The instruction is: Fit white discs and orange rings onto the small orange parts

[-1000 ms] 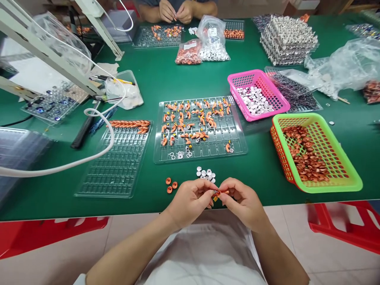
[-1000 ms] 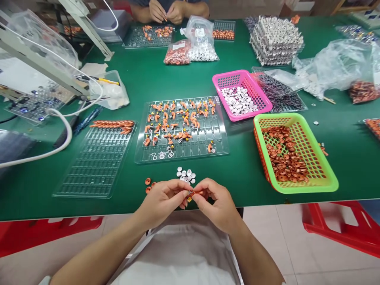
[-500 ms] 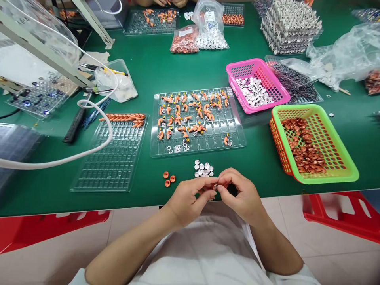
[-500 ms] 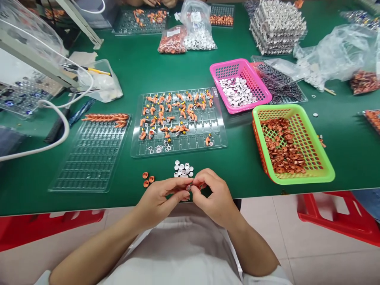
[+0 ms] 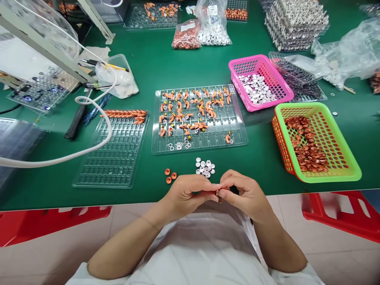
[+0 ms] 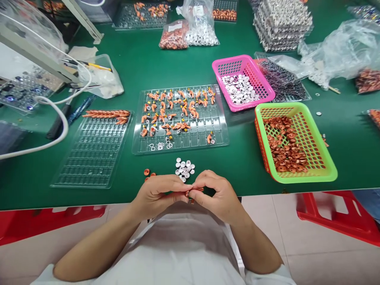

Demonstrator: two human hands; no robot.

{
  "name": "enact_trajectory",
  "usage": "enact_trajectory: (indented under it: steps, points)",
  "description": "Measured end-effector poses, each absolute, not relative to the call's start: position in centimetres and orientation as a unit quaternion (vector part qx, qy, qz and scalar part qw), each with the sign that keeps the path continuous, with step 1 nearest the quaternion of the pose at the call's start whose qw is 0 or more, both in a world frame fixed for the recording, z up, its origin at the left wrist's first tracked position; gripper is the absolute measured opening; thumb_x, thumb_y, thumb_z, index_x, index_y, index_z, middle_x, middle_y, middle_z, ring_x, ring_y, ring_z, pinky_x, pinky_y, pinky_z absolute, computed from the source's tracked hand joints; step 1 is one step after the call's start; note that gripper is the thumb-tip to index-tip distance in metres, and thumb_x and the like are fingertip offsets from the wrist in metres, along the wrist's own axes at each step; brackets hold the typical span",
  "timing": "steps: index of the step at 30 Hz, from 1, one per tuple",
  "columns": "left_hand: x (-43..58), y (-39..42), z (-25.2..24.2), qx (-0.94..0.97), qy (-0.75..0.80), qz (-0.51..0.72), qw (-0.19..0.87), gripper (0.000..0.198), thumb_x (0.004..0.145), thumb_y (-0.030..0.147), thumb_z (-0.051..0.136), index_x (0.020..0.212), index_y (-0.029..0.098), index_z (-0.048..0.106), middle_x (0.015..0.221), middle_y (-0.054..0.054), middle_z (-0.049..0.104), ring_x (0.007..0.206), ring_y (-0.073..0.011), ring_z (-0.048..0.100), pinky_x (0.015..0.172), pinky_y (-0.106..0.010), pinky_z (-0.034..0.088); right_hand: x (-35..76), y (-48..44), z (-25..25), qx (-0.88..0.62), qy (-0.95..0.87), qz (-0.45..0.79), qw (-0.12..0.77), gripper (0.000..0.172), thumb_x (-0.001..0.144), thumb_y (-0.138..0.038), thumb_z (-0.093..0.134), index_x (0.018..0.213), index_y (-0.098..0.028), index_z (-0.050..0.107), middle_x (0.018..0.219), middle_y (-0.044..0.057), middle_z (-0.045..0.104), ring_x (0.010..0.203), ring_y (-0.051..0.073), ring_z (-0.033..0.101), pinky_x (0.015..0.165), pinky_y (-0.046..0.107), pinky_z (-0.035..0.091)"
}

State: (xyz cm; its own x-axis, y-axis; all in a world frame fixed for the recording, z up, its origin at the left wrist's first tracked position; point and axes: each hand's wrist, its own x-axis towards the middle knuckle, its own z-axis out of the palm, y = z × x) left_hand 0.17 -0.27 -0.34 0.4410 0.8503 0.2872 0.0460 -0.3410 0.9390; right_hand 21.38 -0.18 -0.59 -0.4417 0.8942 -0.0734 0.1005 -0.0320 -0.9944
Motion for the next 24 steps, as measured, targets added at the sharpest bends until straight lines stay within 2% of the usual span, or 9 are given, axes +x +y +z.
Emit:
enact_trajectory:
  steps: [7, 13, 24]
  points:
    - [-0.3, 0.1, 0.4, 0.687, 0.357, 0.363, 0.519, 0.018, 0.084, 0.025, 0.077, 0.101, 0.024, 0.081, 0.079, -0.007, 0.076, 0.067, -0.0141, 0.071, 0.062, -0.020, 0.055, 21.5, 0.0, -0.8, -0.374, -0.624, 0.602, 0.330, 0.009, 0.090, -0.027, 0.070, 0.086, -0.025, 0.078, 0.073, 0.003, 0.068, 0.078, 0.018, 0.060, 0.070, 0.032, 0.050]
    - [-0.1, 0.3, 0.9, 0.706, 0.346, 0.332, 0.522, 0.021, 0.092, 0.037, 0.066, 0.097, 0.024, 0.082, 0.077, -0.010, 0.078, 0.068, -0.0176, 0.072, 0.065, -0.027, 0.057, 21.5, 0.1, -0.7, -0.363, -0.618, 0.621, 0.318, 0.014, 0.089, -0.034, 0.070, 0.082, -0.024, 0.079, 0.073, 0.004, 0.067, 0.077, 0.019, 0.062, 0.068, 0.033, 0.052]
    - [0.1, 0.0, 0.8, 0.735, 0.338, 0.314, 0.497, 0.021, 0.094, 0.028, 0.060, 0.094, 0.023, 0.080, 0.077, -0.010, 0.078, 0.067, -0.0182, 0.072, 0.065, -0.028, 0.056, 21.4, 0.1, -1.4, -0.342, -0.574, 0.668, 0.327, 0.009, 0.087, -0.028, 0.073, 0.083, -0.024, 0.080, 0.070, 0.004, 0.070, 0.073, 0.018, 0.060, 0.066, 0.032, 0.049]
